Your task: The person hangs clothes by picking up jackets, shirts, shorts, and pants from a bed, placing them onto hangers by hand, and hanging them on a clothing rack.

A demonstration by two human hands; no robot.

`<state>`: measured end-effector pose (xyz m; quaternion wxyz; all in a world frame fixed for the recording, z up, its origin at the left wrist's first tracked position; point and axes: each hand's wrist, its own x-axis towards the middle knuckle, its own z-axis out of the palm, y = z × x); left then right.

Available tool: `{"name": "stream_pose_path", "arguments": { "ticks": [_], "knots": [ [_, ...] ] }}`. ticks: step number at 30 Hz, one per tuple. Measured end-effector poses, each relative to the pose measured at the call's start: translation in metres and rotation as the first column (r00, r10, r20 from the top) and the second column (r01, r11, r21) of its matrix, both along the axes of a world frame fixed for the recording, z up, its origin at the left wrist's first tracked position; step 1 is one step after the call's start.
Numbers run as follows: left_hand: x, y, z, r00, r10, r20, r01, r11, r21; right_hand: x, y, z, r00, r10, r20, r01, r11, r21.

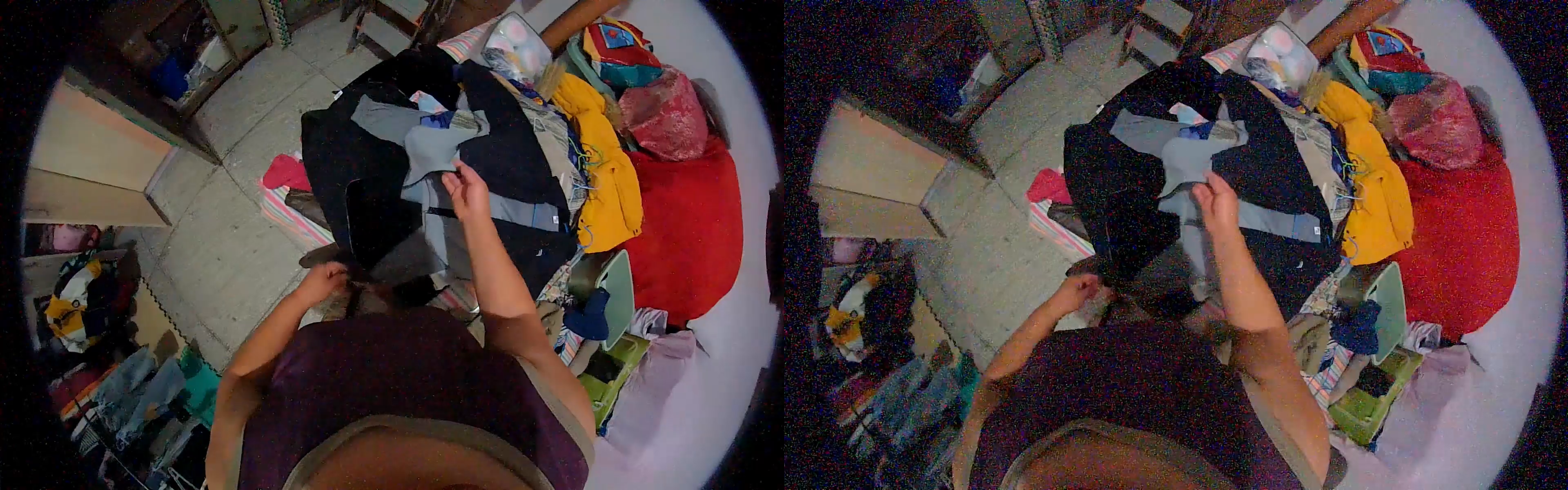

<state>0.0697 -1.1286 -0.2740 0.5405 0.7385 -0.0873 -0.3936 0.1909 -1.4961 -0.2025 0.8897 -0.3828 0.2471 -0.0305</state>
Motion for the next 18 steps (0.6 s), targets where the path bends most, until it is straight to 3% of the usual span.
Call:
{"name": "stream_pose_path", "arguments": {
  "ticks": [1,3,5,7,10,15,18],
  "knots": [
    [0.009,-0.013,0.007,0.988,0.054,-0.142,-0.058,0.998,-0.027,-0.011,0.005,0.013,1.0,0.006,-0.005,-0.006,1.0,0.001],
    [0.026,-0.047,0.034,0.99,0.137,-0.038,-0.139,0.989,-0.041,-0.03,0.009,0.037,0.998,0.048,-0.026,-0.047,0.998,0.03],
    [0.037,-0.083,0.026,0.983,0.181,0.043,-0.175,0.977,-0.119,-0.044,0.013,0.056,0.997,0.077,0.006,-0.077,0.996,0.035],
    [0.044,-0.116,0.053,0.945,0.279,-0.172,-0.313,0.924,-0.22,-0.054,0.012,0.07,0.993,0.116,0.02,-0.117,0.993,0.034],
    [0.053,-0.148,0.057,0.89,0.357,-0.285,-0.437,0.845,-0.308,-0.062,0.005,0.082,0.986,0.167,0.011,-0.167,0.985,0.03],
    [0.065,-0.169,0.059,0.753,0.281,-0.595,-0.597,0.673,-0.437,-0.071,-0.013,0.091,0.972,0.234,-0.014,-0.234,0.972,0.028],
    [0.062,-0.176,0.052,0.688,0.29,-0.665,-0.678,0.584,-0.447,-0.072,-0.02,0.095,0.964,0.267,0.009,-0.267,0.963,0.024]
  ]
}}
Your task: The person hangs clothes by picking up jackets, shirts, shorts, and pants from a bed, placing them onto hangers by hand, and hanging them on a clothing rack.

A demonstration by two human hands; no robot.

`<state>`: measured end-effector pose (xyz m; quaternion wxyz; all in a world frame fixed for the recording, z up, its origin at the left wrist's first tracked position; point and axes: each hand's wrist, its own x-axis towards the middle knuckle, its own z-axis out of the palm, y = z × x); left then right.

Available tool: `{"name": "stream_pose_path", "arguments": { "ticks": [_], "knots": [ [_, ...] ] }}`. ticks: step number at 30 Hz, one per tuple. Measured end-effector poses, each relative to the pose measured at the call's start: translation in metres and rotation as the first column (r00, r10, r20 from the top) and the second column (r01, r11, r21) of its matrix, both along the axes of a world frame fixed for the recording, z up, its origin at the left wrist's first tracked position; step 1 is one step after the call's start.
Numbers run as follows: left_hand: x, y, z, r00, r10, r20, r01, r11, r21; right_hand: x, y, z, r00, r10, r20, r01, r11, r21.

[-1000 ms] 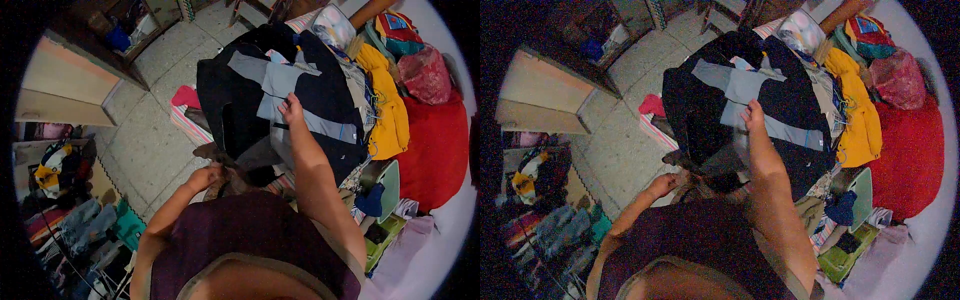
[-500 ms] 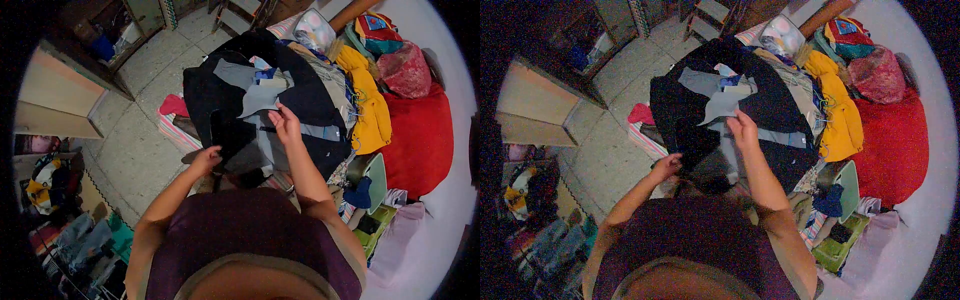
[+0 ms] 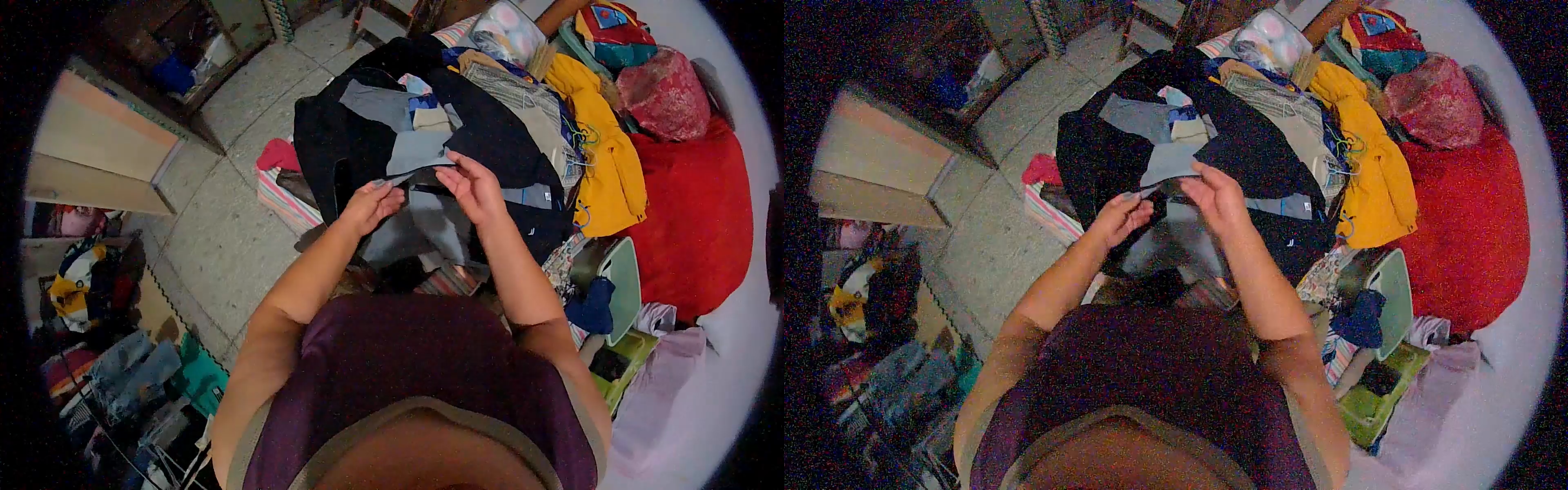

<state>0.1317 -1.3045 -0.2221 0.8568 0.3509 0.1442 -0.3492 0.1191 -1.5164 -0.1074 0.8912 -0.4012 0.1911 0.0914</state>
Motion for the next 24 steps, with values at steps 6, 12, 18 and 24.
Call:
{"name": "stream_pose_path", "arguments": {
  "ticks": [6,12,18,24],
  "knots": [
    [-0.014,0.002,0.005,0.994,0.035,-0.108,-0.037,0.999,-0.011,0.009,-0.018,-0.02,0.999,0.035,-0.001,-0.035,0.999,0.027],
    [-0.023,0.008,-0.001,0.982,0.08,-0.174,-0.088,0.995,-0.039,0.022,-0.018,-0.039,0.992,0.116,0.053,-0.121,0.989,0.09],
    [-0.033,0.017,0.0,0.974,0.098,-0.202,-0.13,0.981,-0.147,0.017,-0.028,-0.085,0.983,0.18,0.017,-0.18,0.984,-0.005],
    [-0.043,0.017,0.019,0.985,0.085,-0.148,-0.101,0.989,-0.106,0.005,-0.024,-0.127,0.903,0.345,-0.255,-0.416,0.851,-0.32]
  ]
}}
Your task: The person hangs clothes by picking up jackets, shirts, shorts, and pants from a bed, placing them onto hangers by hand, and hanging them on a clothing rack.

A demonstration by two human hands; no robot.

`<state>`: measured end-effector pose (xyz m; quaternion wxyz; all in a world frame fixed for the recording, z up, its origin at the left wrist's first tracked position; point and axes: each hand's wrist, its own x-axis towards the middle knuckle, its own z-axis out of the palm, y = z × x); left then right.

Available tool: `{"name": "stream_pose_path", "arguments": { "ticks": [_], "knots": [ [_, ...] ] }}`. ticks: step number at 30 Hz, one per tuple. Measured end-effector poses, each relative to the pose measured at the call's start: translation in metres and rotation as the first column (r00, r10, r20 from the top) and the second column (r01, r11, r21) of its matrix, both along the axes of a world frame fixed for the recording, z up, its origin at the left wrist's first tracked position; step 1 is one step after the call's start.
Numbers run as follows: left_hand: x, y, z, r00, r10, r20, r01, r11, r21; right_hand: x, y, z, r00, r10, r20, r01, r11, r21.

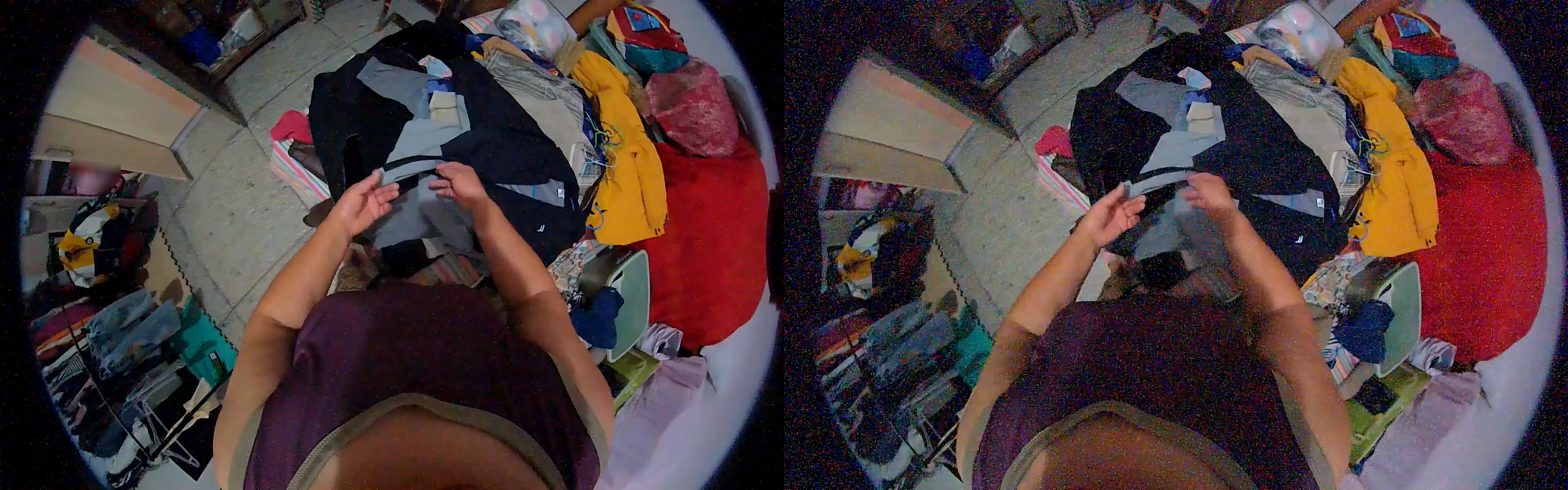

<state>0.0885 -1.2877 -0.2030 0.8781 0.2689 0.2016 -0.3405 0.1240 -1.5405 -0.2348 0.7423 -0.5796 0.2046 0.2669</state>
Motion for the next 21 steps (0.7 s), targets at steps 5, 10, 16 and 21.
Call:
{"name": "stream_pose_path", "arguments": {
  "ticks": [5,10,16,21],
  "knots": [
    [-0.002,0.009,-0.021,0.996,-0.04,0.076,0.033,0.995,0.09,-0.001,0.027,0.017,0.991,0.077,0.112,-0.09,0.989,0.12],
    [-0.005,0.006,-0.004,0.998,-0.046,0.05,0.041,0.995,0.09,0.0,0.043,0.051,0.961,0.24,-0.135,-0.219,0.963,0.156],
    [-0.006,0.001,0.01,0.984,-0.168,0.057,0.163,0.983,0.088,0.002,0.061,0.027,0.918,0.237,-0.317,-0.168,0.959,0.23],
    [-0.009,0.005,0.015,0.987,-0.148,0.061,0.137,0.98,0.146,-0.004,0.064,0.036,0.981,0.112,-0.156,-0.072,0.968,0.24]
  ]
}}
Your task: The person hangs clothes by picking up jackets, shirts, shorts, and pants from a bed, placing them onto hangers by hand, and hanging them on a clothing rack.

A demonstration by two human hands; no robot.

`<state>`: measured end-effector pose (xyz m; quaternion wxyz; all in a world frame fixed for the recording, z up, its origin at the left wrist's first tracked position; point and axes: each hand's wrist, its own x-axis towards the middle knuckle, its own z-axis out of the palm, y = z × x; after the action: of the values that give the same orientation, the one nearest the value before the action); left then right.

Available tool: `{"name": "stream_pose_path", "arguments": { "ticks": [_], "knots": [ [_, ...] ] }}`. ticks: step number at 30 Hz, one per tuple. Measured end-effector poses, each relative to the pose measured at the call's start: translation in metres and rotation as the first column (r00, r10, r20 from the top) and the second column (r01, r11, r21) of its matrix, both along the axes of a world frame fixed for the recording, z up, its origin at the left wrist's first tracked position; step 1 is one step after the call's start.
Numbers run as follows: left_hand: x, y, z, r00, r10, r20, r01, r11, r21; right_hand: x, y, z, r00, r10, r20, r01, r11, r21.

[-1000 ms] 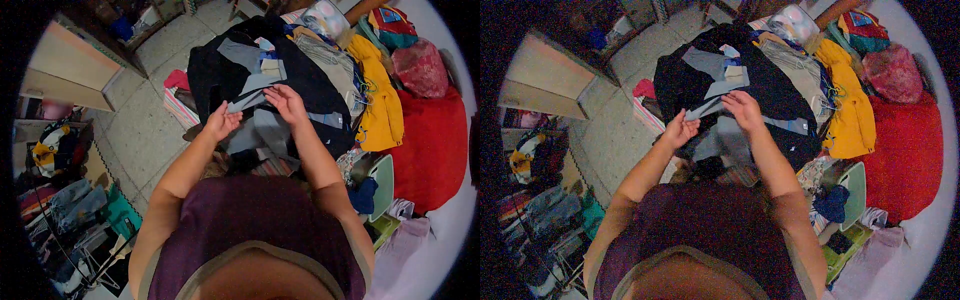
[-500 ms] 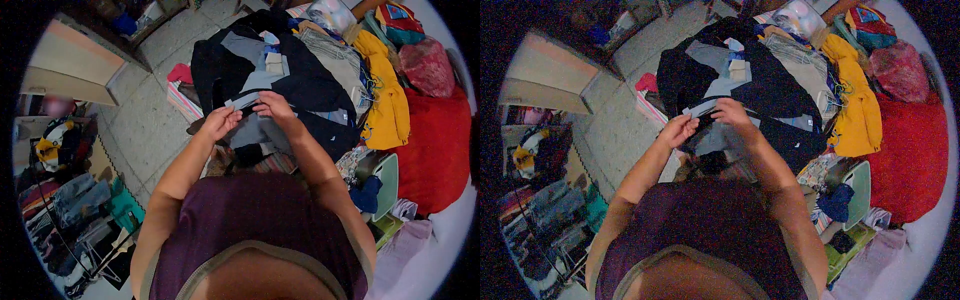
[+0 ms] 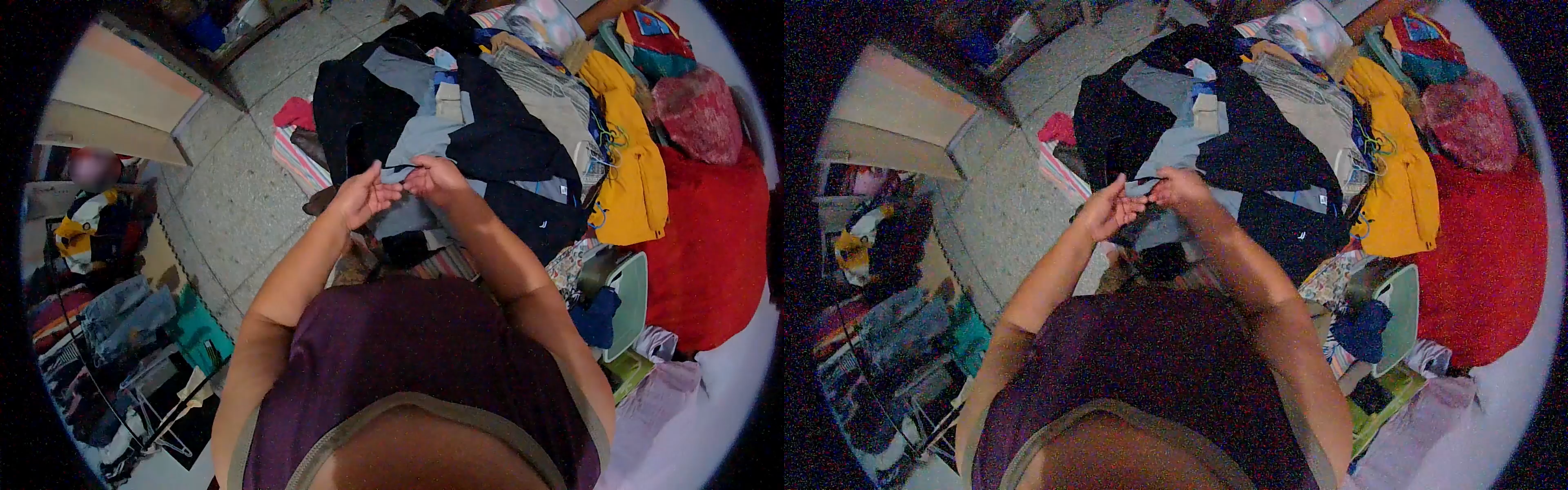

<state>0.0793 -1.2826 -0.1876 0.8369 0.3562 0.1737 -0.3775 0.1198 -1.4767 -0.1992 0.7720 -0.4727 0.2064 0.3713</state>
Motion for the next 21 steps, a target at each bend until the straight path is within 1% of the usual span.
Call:
{"name": "stream_pose_path", "arguments": {
  "ticks": [1,2,4,7,8,10,14,16,17,20,21],
  "knots": [
    [-0.002,0.0,0.0,0.999,0.004,0.037,-0.005,1.0,0.027,-0.003,0.0,0.014,0.999,-0.03,0.01,0.03,0.999,-0.045],
    [-0.004,0.0,0.0,0.997,0.005,0.075,-0.009,0.999,0.054,-0.004,-0.002,0.011,0.999,-0.019,0.033,0.02,0.999,-0.026],
    [-0.007,0.0,0.005,0.998,0.008,0.062,-0.012,0.998,0.06,-0.004,-0.005,0.008,0.997,-0.001,0.078,0.0,1.0,0.01],
    [-0.009,-0.001,0.002,0.997,0.036,0.069,-0.04,0.998,0.044,-0.005,-0.01,0.016,0.98,0.079,0.181,-0.088,0.995,0.044],
    [-0.009,-0.001,0.0,0.996,0.051,0.075,-0.053,0.998,0.034,-0.006,-0.011,0.017,0.979,0.08,0.189,-0.085,0.996,0.02],
    [-0.01,-0.002,0.001,0.995,0.078,0.055,-0.081,0.996,0.047,-0.005,-0.012,0.019,0.975,0.084,0.207,-0.079,0.996,-0.029],
    [-0.011,-0.002,-0.003,0.993,0.122,0.0,-0.122,0.992,0.03,-0.01,-0.009,0.035,0.975,0.034,0.221,-0.043,0.998,0.036],
    [-0.013,-0.003,0.005,0.991,0.129,-0.03,-0.129,0.992,-0.006,-0.012,-0.006,0.041,0.973,0.009,0.231,-0.024,0.998,0.061],
    [-0.013,-0.004,0.007,0.99,0.132,-0.044,-0.133,0.991,-0.024,-0.011,-0.007,0.039,0.973,0.031,0.23,-0.041,0.998,0.039],
    [-0.013,-0.003,-0.002,0.992,0.031,-0.118,-0.038,0.997,-0.06,-0.009,-0.008,0.028,0.967,0.092,0.239,-0.088,0.996,-0.024],
    [-0.013,-0.003,-0.001,0.994,0.008,-0.112,-0.014,0.998,-0.058,-0.009,-0.008,0.027,0.962,0.11,0.249,-0.102,0.994,-0.045]
  ]
}}
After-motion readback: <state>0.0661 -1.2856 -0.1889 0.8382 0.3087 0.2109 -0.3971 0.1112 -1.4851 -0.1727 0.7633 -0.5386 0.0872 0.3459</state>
